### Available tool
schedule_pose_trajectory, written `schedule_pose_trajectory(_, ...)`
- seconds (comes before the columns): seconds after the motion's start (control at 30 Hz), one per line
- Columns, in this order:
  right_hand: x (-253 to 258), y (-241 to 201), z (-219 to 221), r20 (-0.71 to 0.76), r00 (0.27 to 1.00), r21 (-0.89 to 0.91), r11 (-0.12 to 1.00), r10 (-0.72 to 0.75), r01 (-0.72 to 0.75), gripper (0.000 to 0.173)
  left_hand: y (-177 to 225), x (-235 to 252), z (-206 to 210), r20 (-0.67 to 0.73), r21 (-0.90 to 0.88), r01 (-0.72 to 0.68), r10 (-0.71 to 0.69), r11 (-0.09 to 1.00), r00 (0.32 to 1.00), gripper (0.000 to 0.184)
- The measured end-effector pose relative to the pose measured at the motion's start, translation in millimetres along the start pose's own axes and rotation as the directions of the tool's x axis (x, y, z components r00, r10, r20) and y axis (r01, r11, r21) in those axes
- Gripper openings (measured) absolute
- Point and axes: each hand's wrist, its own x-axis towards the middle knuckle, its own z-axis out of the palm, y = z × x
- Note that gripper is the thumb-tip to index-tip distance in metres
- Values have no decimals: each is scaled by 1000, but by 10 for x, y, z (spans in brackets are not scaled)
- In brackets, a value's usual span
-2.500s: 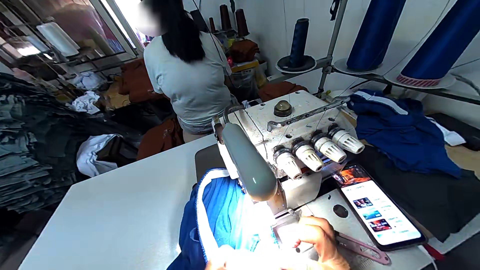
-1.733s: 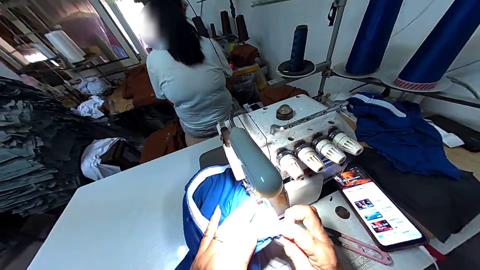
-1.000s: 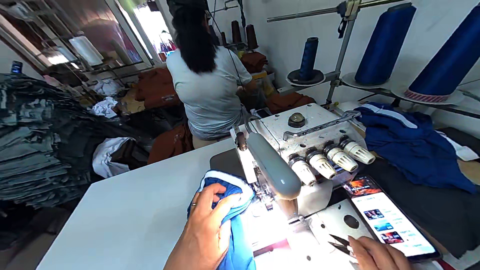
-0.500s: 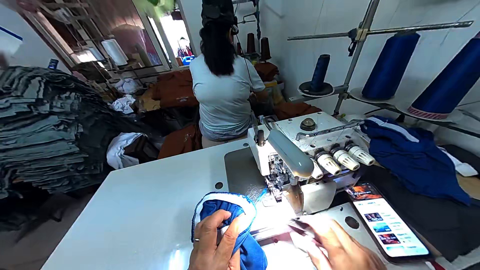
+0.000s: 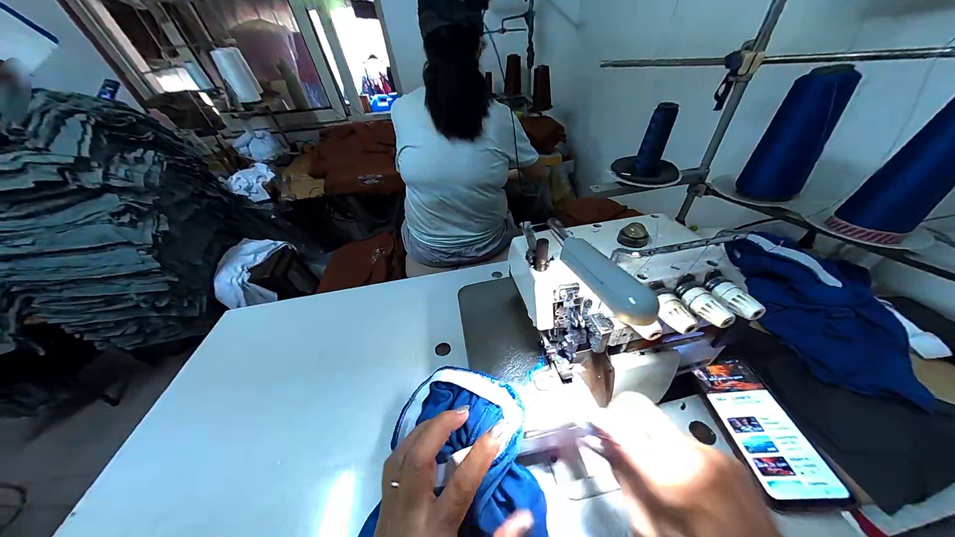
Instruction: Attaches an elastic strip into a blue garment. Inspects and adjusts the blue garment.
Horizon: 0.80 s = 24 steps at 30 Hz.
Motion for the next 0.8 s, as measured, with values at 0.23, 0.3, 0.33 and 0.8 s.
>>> schedule_pose_trajectory(0.23, -834, 645, -62, 378, 879, 33, 945, 289, -325, 37, -424, -336, -298, 107, -132, 155, -142, 979, 984, 53)
schedule_pose_trajectory(0.3, -801, 508, -36, 260, 939, 18, 971, 227, -240, 45, -486, -370, -223, 90, -117, 124, -113, 985, 989, 35)
schedule_pose_trajectory(0.33, -725, 409, -27, 157, 976, 51, 985, 152, -162, 45, -489, -365, -180, 70, -110, 85, -77, 990, 995, 22)
schedule_pose_trajectory(0.8, -381, 372, 199, 429, 890, 900, 163, -157, -405, 12, -397, -52, -283, 531, -621, 230, 186, 749, 827, 32)
